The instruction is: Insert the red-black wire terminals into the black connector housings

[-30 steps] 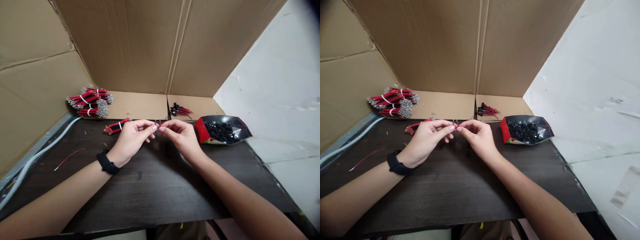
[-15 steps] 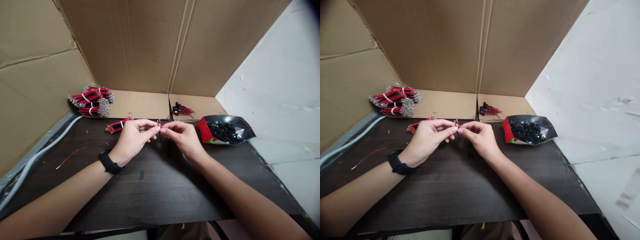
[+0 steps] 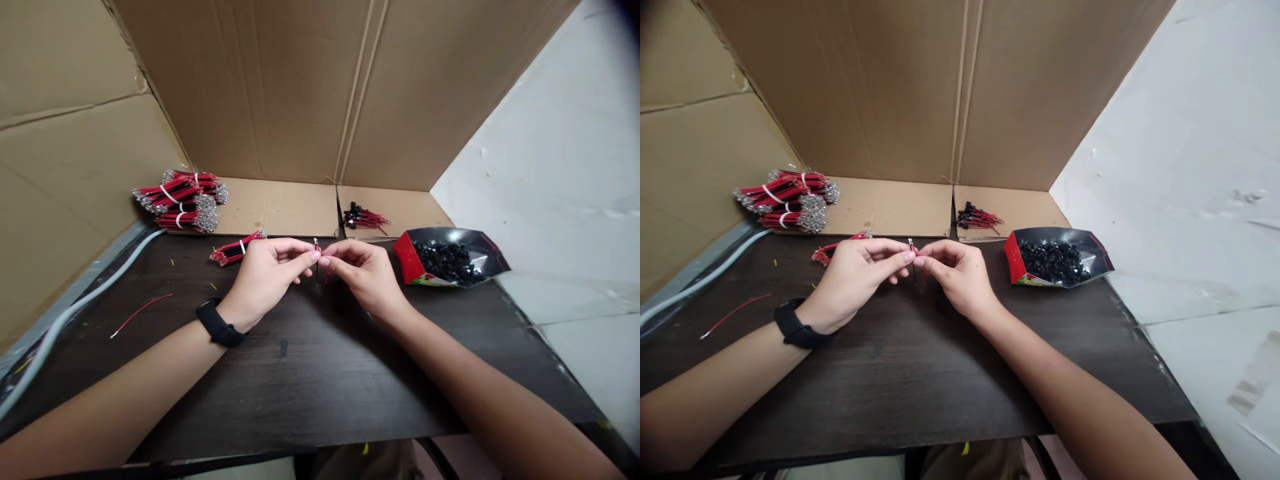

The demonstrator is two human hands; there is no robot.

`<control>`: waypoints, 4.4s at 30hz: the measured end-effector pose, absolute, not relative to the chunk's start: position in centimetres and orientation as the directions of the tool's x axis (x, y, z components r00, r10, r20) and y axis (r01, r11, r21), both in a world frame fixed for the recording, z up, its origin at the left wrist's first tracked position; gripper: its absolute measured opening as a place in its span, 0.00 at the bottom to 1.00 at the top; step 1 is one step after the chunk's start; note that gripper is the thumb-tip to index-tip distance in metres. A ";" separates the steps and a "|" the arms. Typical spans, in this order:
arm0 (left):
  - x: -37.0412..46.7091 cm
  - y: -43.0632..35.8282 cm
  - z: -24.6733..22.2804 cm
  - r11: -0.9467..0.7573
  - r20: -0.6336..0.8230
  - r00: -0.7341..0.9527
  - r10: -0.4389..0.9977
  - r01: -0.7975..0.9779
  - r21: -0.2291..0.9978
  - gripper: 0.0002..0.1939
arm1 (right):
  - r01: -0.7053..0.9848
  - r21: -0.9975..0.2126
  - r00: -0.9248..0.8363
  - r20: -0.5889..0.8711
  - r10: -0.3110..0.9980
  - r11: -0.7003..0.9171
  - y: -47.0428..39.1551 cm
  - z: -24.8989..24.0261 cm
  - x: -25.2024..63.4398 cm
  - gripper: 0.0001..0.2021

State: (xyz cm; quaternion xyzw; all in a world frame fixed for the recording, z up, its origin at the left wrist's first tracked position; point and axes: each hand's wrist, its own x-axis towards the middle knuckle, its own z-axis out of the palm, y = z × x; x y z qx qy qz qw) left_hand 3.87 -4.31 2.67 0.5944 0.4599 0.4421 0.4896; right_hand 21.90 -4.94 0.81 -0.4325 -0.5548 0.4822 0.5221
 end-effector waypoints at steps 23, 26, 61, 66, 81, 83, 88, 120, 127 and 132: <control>4.2 -4.4 2.3 -0.065 0.067 0.122 0.990 -0.020 0.998 0.10 | 0.106 -0.962 -0.082 0.244 0.966 0.251 -5.6 0.9 21.6 0.08; 4.3 -4.5 2.1 -0.075 0.078 0.128 0.989 -0.026 0.997 0.10 | 0.066 -0.979 -0.079 0.186 0.979 0.191 -5.5 0.7 21.5 0.08; 4.2 -4.6 2.5 -0.167 0.162 0.066 0.985 0.088 0.982 0.10 | 0.171 -0.957 -0.095 0.221 0.971 0.234 -5.6 0.9 21.7 0.07; 4.5 -4.8 2.4 -0.122 0.125 0.125 0.984 -0.029 0.992 0.09 | 0.203 -0.928 -0.079 0.304 0.949 0.314 -5.8 1.5 21.4 0.06; 5.7 -5.5 1.8 -0.034 0.056 0.080 0.995 -0.249 0.968 0.09 | 0.146 -0.940 -0.034 0.306 0.951 0.307 -6.3 1.4 21.1 0.10; 5.7 -5.5 1.8 -0.014 0.039 0.095 0.995 -0.256 0.967 0.10 | 0.150 -0.935 -0.032 0.319 0.947 0.320 -6.2 1.4 21.2 0.09; 4.8 -4.9 1.6 -0.163 0.146 0.173 0.974 0.089 0.983 0.11 | 0.178 -0.927 0.057 0.346 0.937 0.331 -4.9 1.8 22.7 0.08; 3.5 -3.6 2.7 -0.167 0.216 0.200 0.956 -0.236 0.957 0.06 | 0.080 -0.913 -0.022 0.401 0.916 0.401 -6.6 2.6 22.1 0.08; 3.7 -3.7 2.6 0.048 0.066 0.250 0.966 -0.422 0.905 0.07 | 0.083 -0.906 -0.020 0.416 0.909 0.416 -6.2 2.3 22.3 0.08; 3.7 -3.5 2.4 0.115 0.012 0.247 0.969 -0.494 0.862 0.08 | 0.090 -0.909 0.002 0.408 0.913 0.406 -5.9 2.1 22.5 0.08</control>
